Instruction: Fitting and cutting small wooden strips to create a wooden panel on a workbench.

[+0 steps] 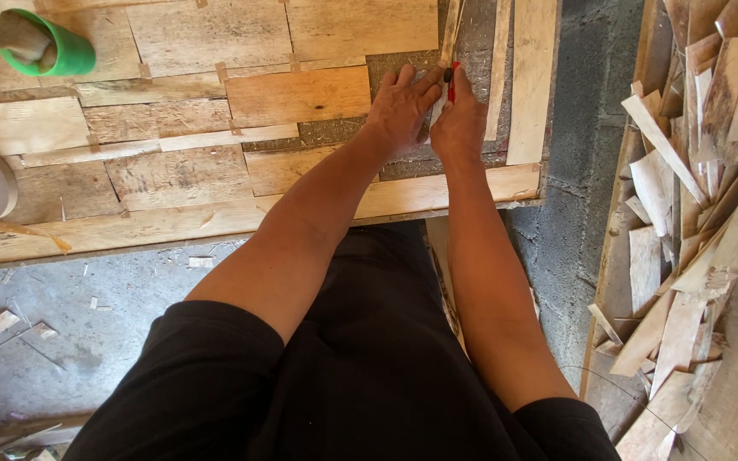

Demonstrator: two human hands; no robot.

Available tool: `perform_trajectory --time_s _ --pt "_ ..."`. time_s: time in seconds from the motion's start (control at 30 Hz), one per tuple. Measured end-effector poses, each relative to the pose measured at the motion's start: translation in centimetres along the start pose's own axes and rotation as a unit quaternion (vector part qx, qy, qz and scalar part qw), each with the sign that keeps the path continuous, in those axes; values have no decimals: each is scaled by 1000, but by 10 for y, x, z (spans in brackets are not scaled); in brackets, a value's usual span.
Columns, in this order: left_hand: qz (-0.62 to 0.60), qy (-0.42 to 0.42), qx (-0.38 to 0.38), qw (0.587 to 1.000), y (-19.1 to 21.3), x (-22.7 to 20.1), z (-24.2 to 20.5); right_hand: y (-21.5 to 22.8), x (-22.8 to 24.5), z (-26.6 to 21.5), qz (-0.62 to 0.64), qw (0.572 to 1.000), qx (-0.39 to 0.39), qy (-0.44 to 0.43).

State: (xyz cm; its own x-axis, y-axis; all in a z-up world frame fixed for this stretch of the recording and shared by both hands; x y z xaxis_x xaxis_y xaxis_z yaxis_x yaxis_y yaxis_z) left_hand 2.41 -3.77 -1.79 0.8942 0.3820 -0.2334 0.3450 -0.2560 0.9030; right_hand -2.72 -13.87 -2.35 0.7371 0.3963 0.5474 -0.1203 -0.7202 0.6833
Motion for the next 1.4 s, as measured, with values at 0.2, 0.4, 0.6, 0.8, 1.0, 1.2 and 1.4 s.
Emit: perform_trajectory --time_s 0.2,0.4,0.6,0.8,1.0,1.2,1.4 --pt "-2 2 10 1000 -9 2 3 -1 -5 -8 -7 999 14 -28" --pt "-6 4 3 1000 -8 2 5 -3 -7 -14 -19 998 22 -52" --pt "-32 9 4 999 -6 2 3 -6 -21 -24 10 1000 -3 4" --pt "-31 11 -11 999 -7 1 5 0 -12 -39 12 1000 -4 -6" --pt "-25 10 -16 1000 -3 0 2 -5 -23 -45 8 1000 9 -25" --pt "-20 13 8 1000 1 -2 1 -13 -33 -51 -17 1000 5 -19" --pt "-22 15 6 1000 -4 -1 3 7 -11 -70 -45 994 43 -85"
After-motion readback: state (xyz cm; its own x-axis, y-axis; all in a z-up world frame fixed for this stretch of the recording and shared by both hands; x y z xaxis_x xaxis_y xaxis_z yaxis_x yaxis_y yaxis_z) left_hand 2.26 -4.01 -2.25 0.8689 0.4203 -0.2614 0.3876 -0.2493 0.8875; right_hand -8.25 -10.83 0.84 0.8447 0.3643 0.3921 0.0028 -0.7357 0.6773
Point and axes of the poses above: each hand's wrist, its own z-axis towards the middle knuckle, its own y-axis out of the back of the hand, x = y × z, the point moved 5 cm from there along z, towards the middle knuckle, and after that the axes turned 15 degrees about -y, right-handed, at the moved point
